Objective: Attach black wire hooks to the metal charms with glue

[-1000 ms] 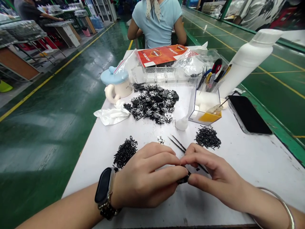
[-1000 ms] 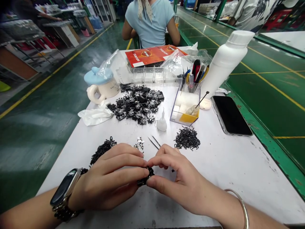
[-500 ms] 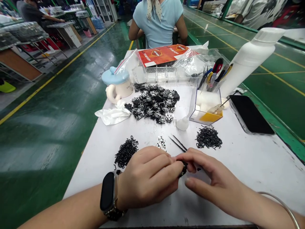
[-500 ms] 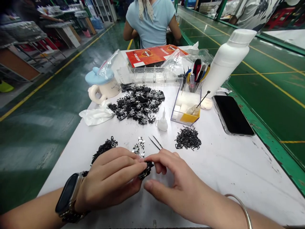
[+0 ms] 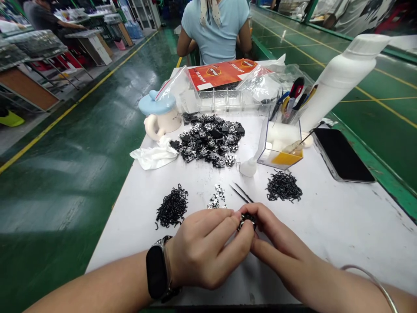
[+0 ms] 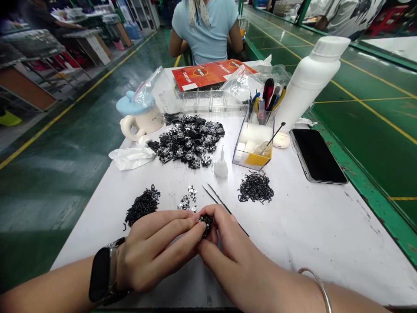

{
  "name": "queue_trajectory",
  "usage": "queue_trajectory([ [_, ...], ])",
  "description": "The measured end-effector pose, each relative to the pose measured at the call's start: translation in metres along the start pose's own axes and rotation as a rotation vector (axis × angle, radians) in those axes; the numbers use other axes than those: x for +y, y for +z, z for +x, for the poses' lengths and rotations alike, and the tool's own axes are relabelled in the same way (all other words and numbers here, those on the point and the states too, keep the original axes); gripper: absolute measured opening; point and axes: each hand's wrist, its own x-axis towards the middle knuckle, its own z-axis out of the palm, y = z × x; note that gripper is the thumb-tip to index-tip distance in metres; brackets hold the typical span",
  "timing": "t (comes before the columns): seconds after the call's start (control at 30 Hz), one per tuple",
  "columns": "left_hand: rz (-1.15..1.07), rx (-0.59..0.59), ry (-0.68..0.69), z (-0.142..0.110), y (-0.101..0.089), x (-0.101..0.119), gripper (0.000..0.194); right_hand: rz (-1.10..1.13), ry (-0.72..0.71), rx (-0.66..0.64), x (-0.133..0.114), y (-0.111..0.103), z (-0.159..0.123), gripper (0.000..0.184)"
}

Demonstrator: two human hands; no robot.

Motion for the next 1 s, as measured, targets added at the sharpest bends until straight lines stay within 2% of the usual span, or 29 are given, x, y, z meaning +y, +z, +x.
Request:
queue_trajectory([
  [0.13,-0.073,-0.01,-0.059,0.0,0.003,0.001,0.024,-0.04,0.021,-0.048,0.002,-0.006,-0.002,0.03],
  [0.23,-0.19,-0.01,-0.276,0.003,0.002,0.002,0.02,-0.178,-0.041,-0.062,0.007,-0.015,-0.001,0.032],
  [0.33,-0.334,-0.021,-0.519,0.006,0.0,0.004,0.019,-0.305,-0.166,0.025,0.009,-0.023,0.001,0.03],
  [0.4,-0.53,-0.075,-0.706,0.008,-0.002,0.005,0.015,-0.355,-0.267,0.063,0.008,-0.026,0.004,0.021],
  [0.47,-0.807,-0.156,-0.952,0.009,-0.002,0.006,0.013,-0.388,-0.345,0.063,0.006,-0.027,0.006,0.01],
  [0.57,-1.269,-0.265,-1.327,0.009,0.0,0.005,0.018,-0.391,-0.375,0.059,0.004,-0.027,0.007,0.017],
  [0.63,-1.513,-0.261,-1.465,0.009,0.002,0.005,0.021,-0.384,-0.362,0.071,0.006,-0.025,0.006,0.017],
  [0.73,-1.733,-0.144,-1.535,0.009,0.004,0.005,0.02,-0.414,-0.436,0.143,0.011,-0.02,0.005,0.012],
  [0.8,-1.798,-0.056,-1.585,0.009,0.005,0.007,0.02,-0.468,-0.508,0.218,0.014,-0.014,0.005,0.031],
  [0.9,-1.807,0.042,-1.655,0.011,0.008,0.01,0.021,-0.583,-0.558,0.291,0.015,-0.005,0.007,0.044],
  [1.0,-1.773,0.062,-1.674,0.011,0.011,0.011,0.021,-0.638,-0.56,0.294,0.015,0.001,0.01,0.041],
])
